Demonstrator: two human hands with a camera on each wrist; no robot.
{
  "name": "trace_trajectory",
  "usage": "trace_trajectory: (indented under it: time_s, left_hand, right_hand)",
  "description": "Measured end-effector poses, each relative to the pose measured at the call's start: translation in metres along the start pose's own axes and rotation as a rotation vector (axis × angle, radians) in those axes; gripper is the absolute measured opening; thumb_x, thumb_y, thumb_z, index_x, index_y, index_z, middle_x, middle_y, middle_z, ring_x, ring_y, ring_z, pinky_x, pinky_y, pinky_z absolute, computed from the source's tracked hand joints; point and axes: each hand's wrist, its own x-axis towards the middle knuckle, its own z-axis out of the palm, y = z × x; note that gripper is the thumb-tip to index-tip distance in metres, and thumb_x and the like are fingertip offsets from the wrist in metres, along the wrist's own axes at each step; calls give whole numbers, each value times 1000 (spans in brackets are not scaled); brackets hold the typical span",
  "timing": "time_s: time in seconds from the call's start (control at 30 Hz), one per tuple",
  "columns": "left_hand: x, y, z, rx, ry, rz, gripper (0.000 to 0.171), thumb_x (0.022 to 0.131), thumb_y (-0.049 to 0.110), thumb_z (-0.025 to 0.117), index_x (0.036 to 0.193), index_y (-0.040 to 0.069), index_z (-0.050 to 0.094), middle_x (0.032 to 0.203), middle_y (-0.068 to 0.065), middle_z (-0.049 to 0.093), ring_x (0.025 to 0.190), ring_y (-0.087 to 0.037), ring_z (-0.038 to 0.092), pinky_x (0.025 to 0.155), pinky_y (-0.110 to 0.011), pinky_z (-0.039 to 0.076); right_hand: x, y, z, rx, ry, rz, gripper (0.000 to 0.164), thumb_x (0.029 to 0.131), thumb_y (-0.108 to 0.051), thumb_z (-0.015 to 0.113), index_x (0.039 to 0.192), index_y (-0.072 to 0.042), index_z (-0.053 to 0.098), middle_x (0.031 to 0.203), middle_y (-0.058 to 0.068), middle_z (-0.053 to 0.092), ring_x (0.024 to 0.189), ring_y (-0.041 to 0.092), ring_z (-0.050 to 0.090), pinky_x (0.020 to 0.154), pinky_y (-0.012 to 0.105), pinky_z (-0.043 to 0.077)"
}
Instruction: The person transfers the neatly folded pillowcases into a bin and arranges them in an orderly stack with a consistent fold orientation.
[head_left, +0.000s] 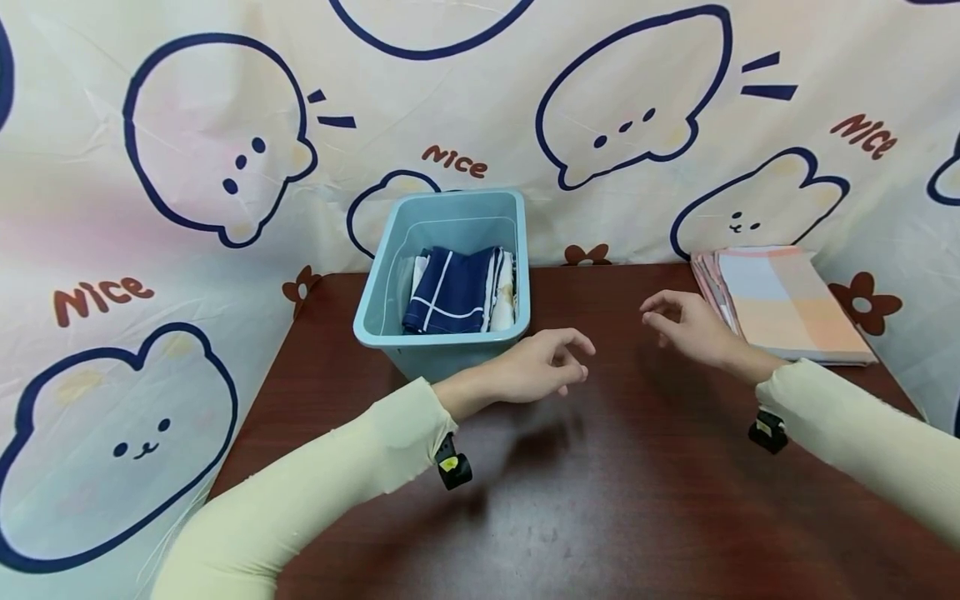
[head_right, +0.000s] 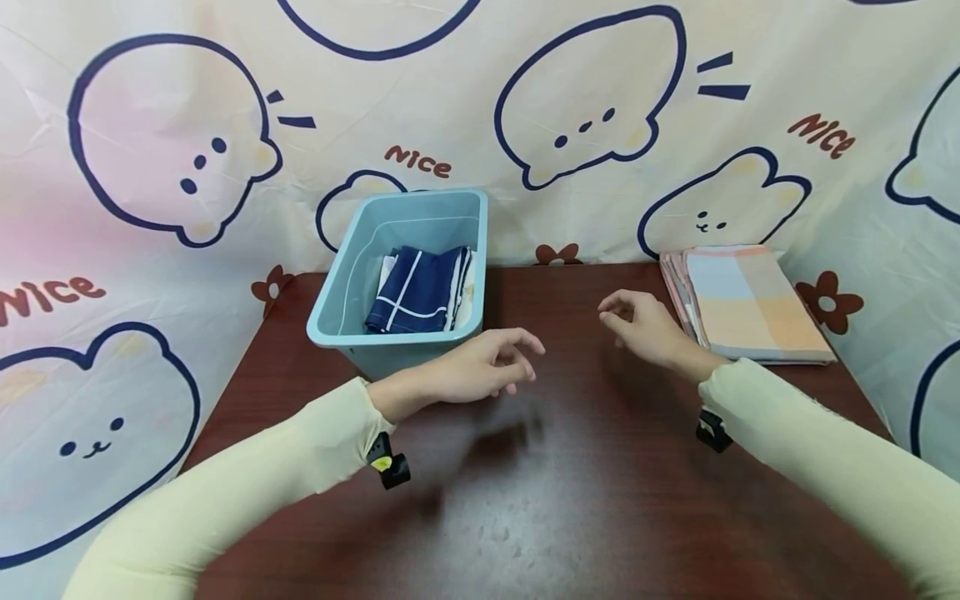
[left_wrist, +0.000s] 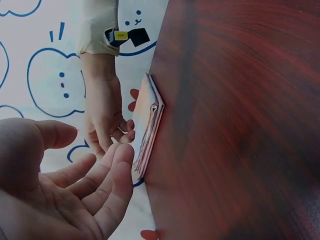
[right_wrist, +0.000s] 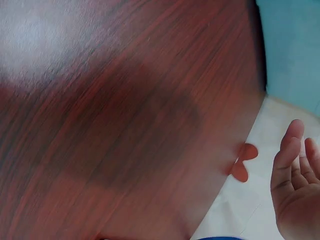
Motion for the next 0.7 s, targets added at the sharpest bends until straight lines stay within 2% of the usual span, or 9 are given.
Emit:
trace_trajectory:
  time_s: [0.23, 0.4, 0.57, 0.7]
  left_hand:
    - [5, -6, 10, -27, -19, -17, 29, 104, 16, 55, 132, 11, 57, 107, -7, 70, 93, -32, 70, 75, -25, 51]
    - [10, -12, 15, -19, -22, -21, 27, 103, 15, 55, 129, 10, 59, 107, -5, 70, 86, -25, 70, 76, -24, 52]
    - [17, -14, 18, -28, -8, -7, 26, 103, 16, 54, 128, 10, 60, 109, -8, 72, 91, -30, 71, 75, -24, 51]
    - [21, -20, 23, -41, 2, -15, 25, 103, 15, 55, 126, 9, 61, 109, -10, 72, 92, -33, 70, 71, -23, 50]
  right_hand:
    - [2, 24, -9, -52, -6, 56, 29, 106, -18, 52, 123, 4, 59, 108, 28, 66, 68, 22, 65, 58, 28, 49]
    - [1, 37, -16, -96, 5, 76, 32, 106, -19, 51, 125, 6, 58, 108, 29, 66, 69, 23, 66, 57, 29, 49]
    - [0, 44, -21, -142, 3, 113, 35, 106, -23, 50, 126, 5, 57, 102, 27, 68, 70, 24, 66, 55, 31, 47]
    - [-1, 49, -23, -161, 6, 117, 35, 106, -23, 50, 125, 5, 58, 107, 28, 67, 70, 23, 66, 55, 32, 46]
